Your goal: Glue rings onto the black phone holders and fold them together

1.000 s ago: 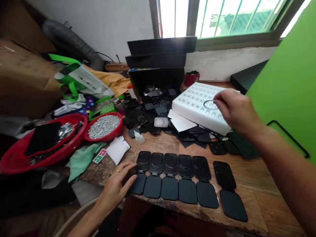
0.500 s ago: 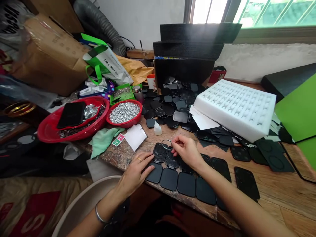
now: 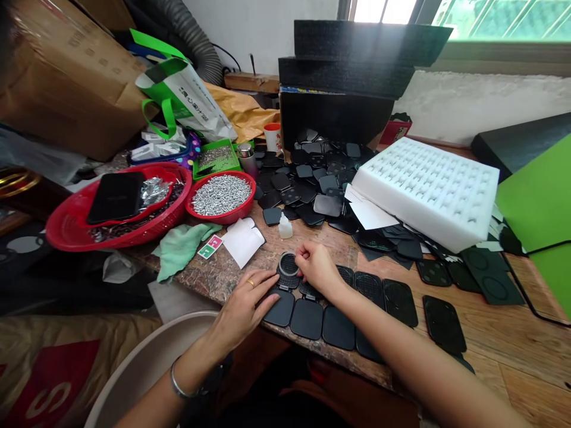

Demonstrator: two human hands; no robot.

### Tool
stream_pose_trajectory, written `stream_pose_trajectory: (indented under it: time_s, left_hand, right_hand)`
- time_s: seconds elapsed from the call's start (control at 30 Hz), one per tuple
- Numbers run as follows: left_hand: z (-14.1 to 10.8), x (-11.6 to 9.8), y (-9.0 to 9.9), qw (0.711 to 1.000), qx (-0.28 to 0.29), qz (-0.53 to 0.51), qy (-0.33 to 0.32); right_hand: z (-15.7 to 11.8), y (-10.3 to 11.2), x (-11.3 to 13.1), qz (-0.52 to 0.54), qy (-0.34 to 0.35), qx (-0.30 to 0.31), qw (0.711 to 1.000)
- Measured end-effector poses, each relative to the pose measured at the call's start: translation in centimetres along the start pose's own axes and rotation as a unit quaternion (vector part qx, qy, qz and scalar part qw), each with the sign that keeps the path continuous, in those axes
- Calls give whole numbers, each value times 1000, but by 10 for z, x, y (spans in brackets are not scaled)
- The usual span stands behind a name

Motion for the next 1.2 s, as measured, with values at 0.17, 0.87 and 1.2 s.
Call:
stream_pose_trajectory:
  time_s: [0.17,0.87,1.2]
  left_hand:
    - [2,-1,3,1000,15,2,4]
    - [25,6,7,992,16,113,-57]
    - [47,-46,-10,994,77,68,-33]
  right_hand:
    - [1,0,3,-106,49,-50,992]
    - [21,232,-16,-276,7,-385,881]
    - [70,262,-74,-183,-174,-350,902]
Point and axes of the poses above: each hand's wrist, its own z-axis towards the middle knuckle, its own y-axis out of the back of the hand, x = y × z, the point moved 1 cm from there along z, towards the middle knuckle, and after that the axes turned 1 degree about -x, right-handed, at the moved point
